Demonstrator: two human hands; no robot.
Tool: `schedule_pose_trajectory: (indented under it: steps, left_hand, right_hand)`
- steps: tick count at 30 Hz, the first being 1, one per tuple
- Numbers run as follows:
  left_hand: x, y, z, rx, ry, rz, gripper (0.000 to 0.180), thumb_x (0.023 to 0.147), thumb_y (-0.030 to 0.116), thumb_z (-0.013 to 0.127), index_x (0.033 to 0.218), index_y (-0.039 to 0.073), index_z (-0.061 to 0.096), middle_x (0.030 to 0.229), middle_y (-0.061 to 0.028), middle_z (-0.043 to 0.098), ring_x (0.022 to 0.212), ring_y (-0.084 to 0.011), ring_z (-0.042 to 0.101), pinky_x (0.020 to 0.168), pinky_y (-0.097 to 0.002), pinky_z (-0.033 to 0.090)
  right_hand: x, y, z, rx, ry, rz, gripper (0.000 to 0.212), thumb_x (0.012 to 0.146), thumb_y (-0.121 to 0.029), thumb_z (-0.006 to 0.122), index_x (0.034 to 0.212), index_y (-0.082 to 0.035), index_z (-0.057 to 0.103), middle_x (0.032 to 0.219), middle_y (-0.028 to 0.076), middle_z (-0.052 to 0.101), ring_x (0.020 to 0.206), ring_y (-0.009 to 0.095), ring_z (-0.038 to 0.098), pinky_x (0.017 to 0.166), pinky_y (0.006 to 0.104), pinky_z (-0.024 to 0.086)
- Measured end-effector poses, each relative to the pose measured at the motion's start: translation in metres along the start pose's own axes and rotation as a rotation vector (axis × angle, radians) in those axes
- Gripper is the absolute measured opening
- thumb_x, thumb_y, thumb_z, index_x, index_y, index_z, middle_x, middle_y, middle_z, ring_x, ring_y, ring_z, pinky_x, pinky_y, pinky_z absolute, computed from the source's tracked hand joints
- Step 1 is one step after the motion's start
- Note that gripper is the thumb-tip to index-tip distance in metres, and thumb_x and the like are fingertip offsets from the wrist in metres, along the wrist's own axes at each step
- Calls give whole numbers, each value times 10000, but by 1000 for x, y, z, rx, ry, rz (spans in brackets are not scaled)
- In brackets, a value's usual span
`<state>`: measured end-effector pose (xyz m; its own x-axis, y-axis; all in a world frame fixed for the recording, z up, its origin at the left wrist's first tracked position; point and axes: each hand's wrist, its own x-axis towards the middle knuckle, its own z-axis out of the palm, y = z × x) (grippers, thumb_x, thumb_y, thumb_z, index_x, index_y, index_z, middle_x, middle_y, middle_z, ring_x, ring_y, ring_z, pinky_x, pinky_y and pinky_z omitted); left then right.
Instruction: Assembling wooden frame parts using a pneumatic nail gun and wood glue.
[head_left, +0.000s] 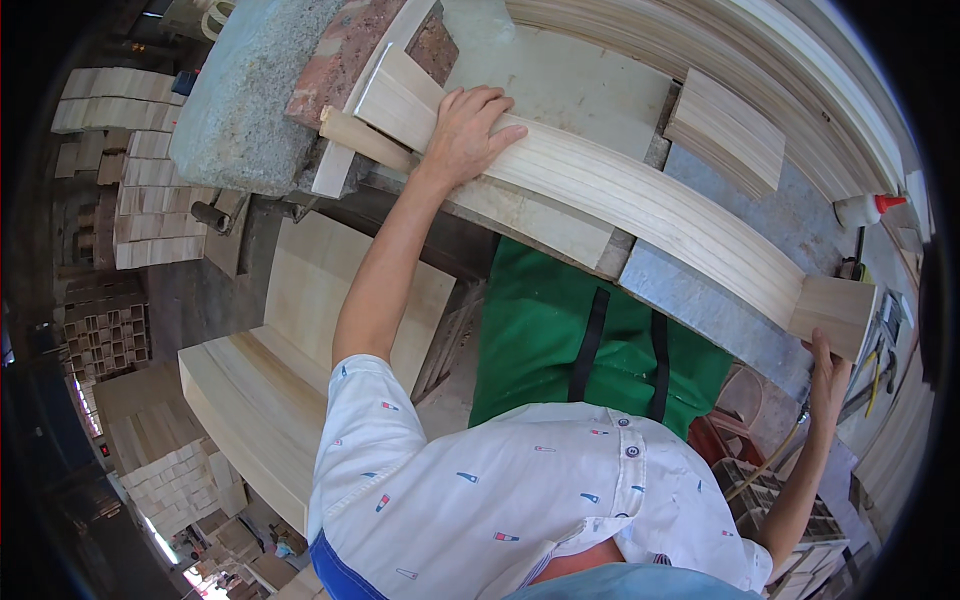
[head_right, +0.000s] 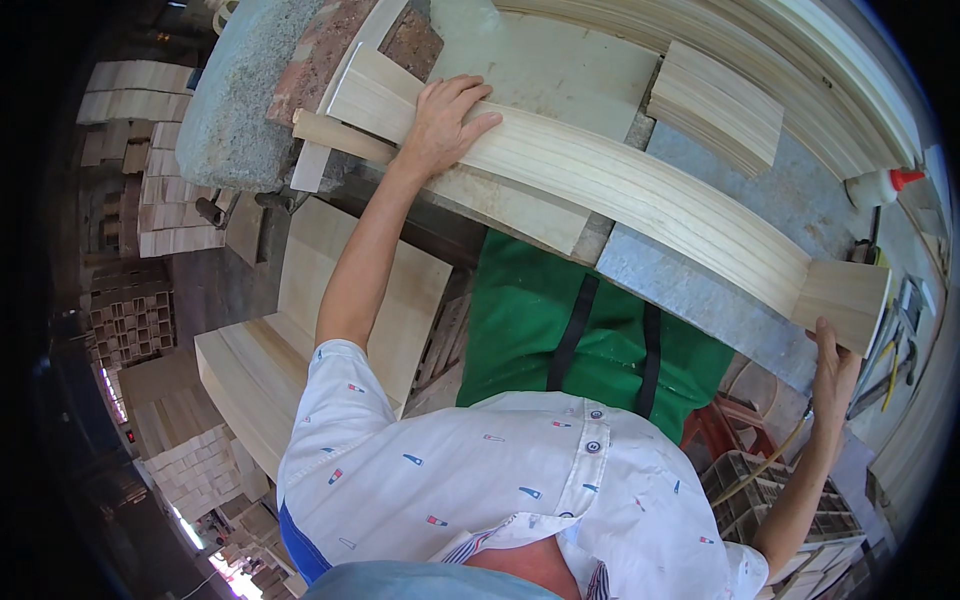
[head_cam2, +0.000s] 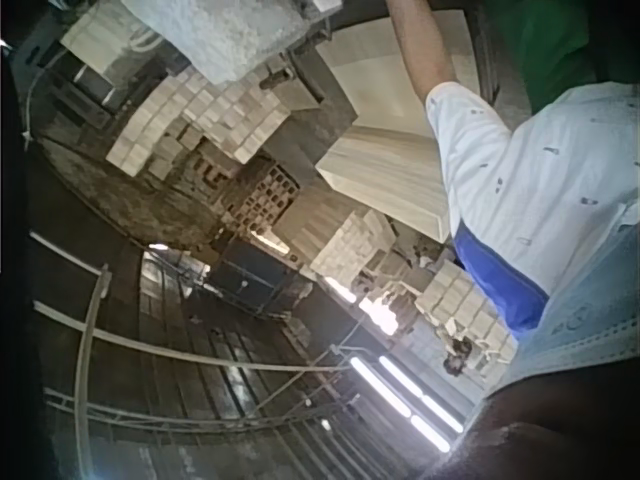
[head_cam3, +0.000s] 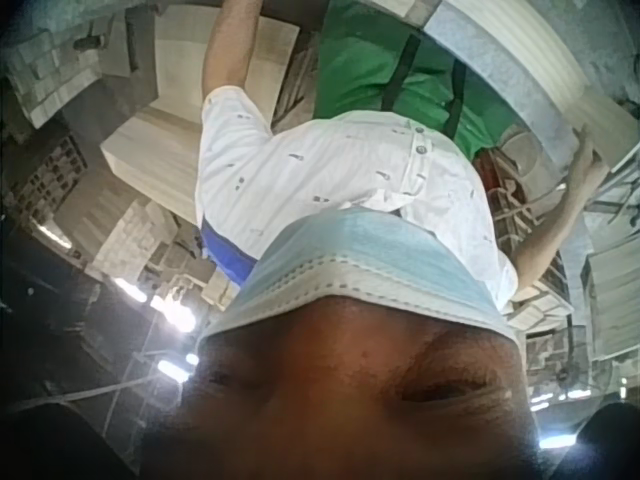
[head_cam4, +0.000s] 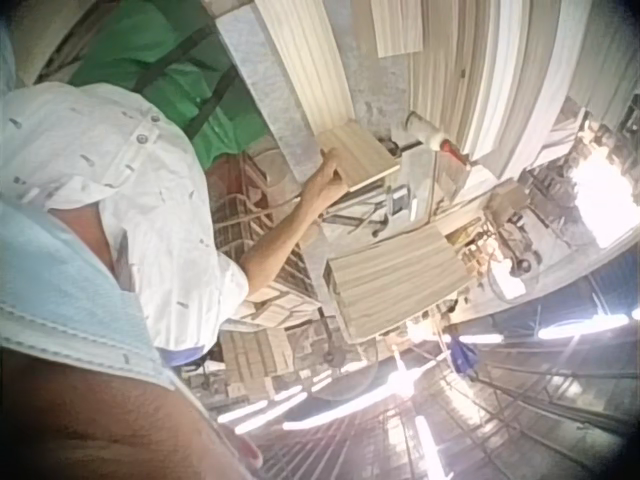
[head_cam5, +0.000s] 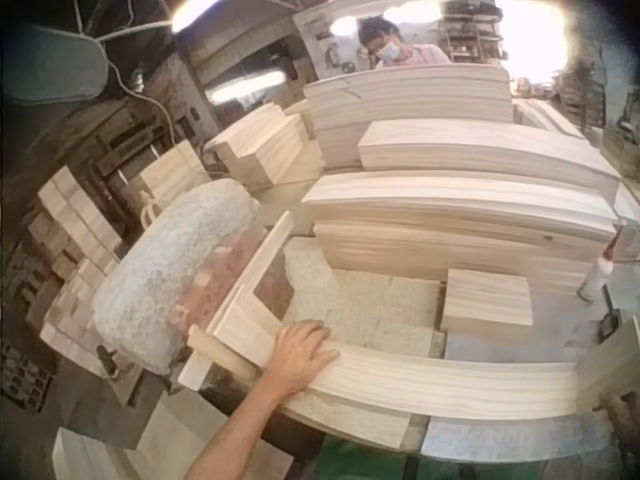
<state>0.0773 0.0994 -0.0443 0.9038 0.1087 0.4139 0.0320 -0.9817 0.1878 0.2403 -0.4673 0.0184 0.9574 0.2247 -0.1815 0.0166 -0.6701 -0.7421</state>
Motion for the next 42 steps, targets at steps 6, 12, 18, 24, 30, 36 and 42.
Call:
schedule_pose_trajectory:
  steps: [6, 12, 18, 24, 30, 36, 42]
  left_hand:
    - [-8, -5, -4, 39, 55, 10, 416, 852, 371, 637, 1062, 11, 629, 1124, -147, 607, 1109, -301, 535, 1040, -490, 318]
    - [-11, 11, -10, 126, 61, -53, 363, 860, 333, 646, 1047, 23, 629, 1080, -126, 615, 1066, -308, 546, 1032, -494, 341]
    - [-17, -2, -6, 155, 104, -42, 347, 847, 314, 650, 1032, 21, 628, 1031, -140, 602, 1029, -314, 550, 1004, -512, 355]
    - [-22, -3, -15, 124, 105, -66, 358, 840, 261, 664, 1095, 15, 605, 1099, -153, 582, 1078, -322, 539, 1014, -496, 356]
    - [-24, 8, -28, -44, 135, -215, 399, 841, 174, 656, 1185, -4, 560, 1210, -191, 555, 1161, -361, 503, 1013, -452, 379]
    - [-18, 17, -32, -228, 172, -415, 443, 863, 92, 612, 1278, -19, 503, 1339, -192, 502, 1269, -362, 454, 1071, -413, 354]
    - [-16, 11, -28, -868, 525, -545, 492, 922, 94, 580, 1357, -58, 409, 1412, -207, 438, 1323, -260, 418, 1102, -365, 337]
  right_hand:
    - [6, -11, 8, -15, -7, -9, 454, 930, -278, 624, 1182, 91, 546, 1051, 159, 626, 921, 210, 622, 837, 331, 469]
    - [19, -6, 2, -5, -18, -21, 510, 919, -323, 626, 1201, 89, 521, 1040, 162, 619, 938, 210, 613, 893, 344, 431]
    - [18, -18, 14, 24, -24, -56, 457, 920, -284, 633, 1178, 83, 545, 1018, 151, 635, 879, 208, 624, 821, 329, 474]
    - [17, -28, 15, -13, -80, -2, 527, 899, -359, 652, 1166, 87, 561, 1018, 172, 633, 899, 217, 621, 842, 339, 466]
    - [15, -24, 15, -25, -95, 2, 580, 881, -414, 664, 1151, 91, 569, 1000, 175, 632, 895, 216, 611, 848, 342, 456]
    - [16, -20, 19, 15, -79, -19, 471, 893, -338, 671, 1123, 63, 582, 966, 137, 633, 849, 184, 589, 806, 323, 469]
    - [12, -24, 20, 15, -98, -18, 445, 898, -321, 669, 1121, 54, 578, 974, 122, 632, 863, 180, 581, 802, 319, 467]
